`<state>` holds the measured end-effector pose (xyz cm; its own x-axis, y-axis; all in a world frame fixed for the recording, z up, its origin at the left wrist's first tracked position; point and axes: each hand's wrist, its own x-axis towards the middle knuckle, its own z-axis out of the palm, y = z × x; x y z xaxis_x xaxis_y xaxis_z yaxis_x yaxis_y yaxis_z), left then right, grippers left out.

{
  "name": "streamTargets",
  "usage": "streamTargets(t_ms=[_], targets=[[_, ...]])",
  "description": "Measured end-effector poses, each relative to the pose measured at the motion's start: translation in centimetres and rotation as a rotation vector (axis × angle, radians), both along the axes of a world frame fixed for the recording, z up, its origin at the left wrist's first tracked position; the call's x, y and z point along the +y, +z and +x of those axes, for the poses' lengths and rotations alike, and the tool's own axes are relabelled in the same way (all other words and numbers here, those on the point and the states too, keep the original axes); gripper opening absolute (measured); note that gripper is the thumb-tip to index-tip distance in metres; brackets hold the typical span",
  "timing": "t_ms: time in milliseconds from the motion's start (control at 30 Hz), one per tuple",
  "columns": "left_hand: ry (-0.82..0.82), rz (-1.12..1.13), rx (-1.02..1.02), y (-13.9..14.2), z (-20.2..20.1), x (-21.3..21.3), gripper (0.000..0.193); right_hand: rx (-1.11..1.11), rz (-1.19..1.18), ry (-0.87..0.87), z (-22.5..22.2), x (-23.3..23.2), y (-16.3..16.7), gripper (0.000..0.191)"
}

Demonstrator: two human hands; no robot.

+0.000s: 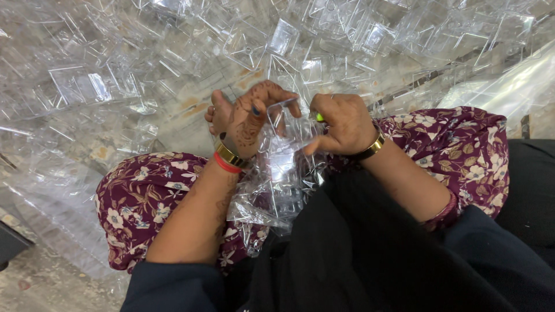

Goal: The person sits on the floor among piles of clear plastic boxes and folds flat plastic sheets into open boxes one at a time, pressing the sides to shape them. They occasionally use a green utility knife to slit plastic film and set finished boxes aside.

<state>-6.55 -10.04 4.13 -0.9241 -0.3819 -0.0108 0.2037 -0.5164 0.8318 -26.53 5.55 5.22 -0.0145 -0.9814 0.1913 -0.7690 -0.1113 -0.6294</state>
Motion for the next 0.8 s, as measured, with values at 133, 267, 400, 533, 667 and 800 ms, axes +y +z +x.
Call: streamTargets(t_ms=[133,267,400,533,667,800], targets=[[0.08,-0.056,-0.041,0.1,-0.1,0.1,0.09,0.076,0.024,-0.065,0.3,0.1,0.0,0.07],[0.118,-0.102,-0.043,0.9,-0.2,0.1,0.094,0.011,0.074,-0.051,0.1,0.0,0.0,0.065],[0.128,-0.196,-0.13,2.1,0.0,-0.2,0.098,0.0,0.088,-0.037,-0.3,0.0,0.1,0.054],[0.17,-0.195,-0.118,3.0,-0.4,-0.1,0.098,-0.007,0.042,-0.042,-0.4,-0.1,0.4,0.055],[0.267,-0.383,-0.226,4.0,-0.4,0.3,0.102,-0.085,0.056,-0.121,0.1,-0.4,0.8,0.072],[0.327,-0.863,-0.513,4.4,0.4,0.3,0.105,-0.149,0.129,-0.162,0.7,-0.6,0.9,0.088]])
